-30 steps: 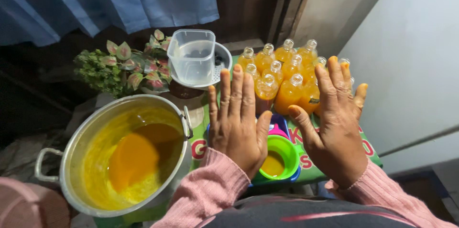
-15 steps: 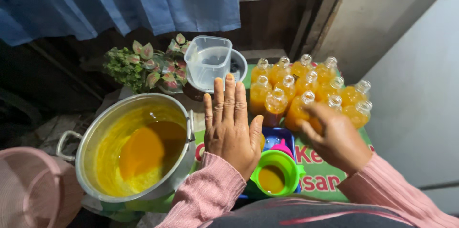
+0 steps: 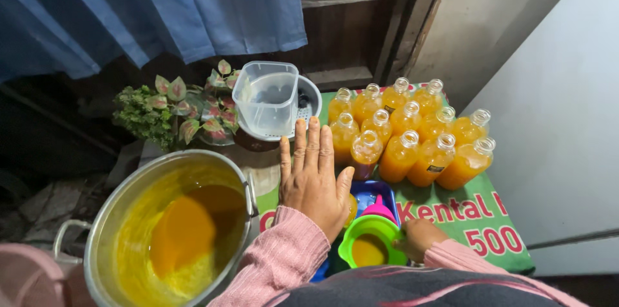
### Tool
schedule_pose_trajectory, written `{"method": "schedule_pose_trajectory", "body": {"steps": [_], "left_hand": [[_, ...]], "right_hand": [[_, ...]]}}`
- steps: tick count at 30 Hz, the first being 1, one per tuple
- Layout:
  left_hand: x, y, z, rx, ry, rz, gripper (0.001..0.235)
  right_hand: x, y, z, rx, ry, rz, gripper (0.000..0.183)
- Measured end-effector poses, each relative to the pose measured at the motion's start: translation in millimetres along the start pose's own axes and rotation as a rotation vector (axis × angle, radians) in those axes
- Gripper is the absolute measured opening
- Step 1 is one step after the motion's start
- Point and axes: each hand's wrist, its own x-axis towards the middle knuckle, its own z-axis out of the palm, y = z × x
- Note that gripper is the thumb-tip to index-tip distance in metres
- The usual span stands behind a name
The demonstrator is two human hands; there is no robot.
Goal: The person pours an orange-colored liquid from a large metal pot into multiple small plastic bottles using a green plastic funnel. The person repeatedly scoops liquid from the pot and fills the bottles one by one, placing filled bottles on a blue tray.
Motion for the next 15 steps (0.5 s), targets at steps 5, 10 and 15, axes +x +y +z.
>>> {"method": "schedule_pose_trajectory", "body": {"steps": [5,10,15], "left_hand": [[7,-8,1,-0.016,-0.029,0.006,0.074],[12,-12,1,-0.016,-0.022,0.016,0.074],[13,-12,2,-0.022,-0.012,0.007,0.074]], "right_hand": [[-9,6,2,0.112,0.021,-0.010,0.038],[-33,12,-37,0.233,-0.035,0.037,0.040],[-56,25,-94,0.266,0.031,-0.060,0.047]]}}
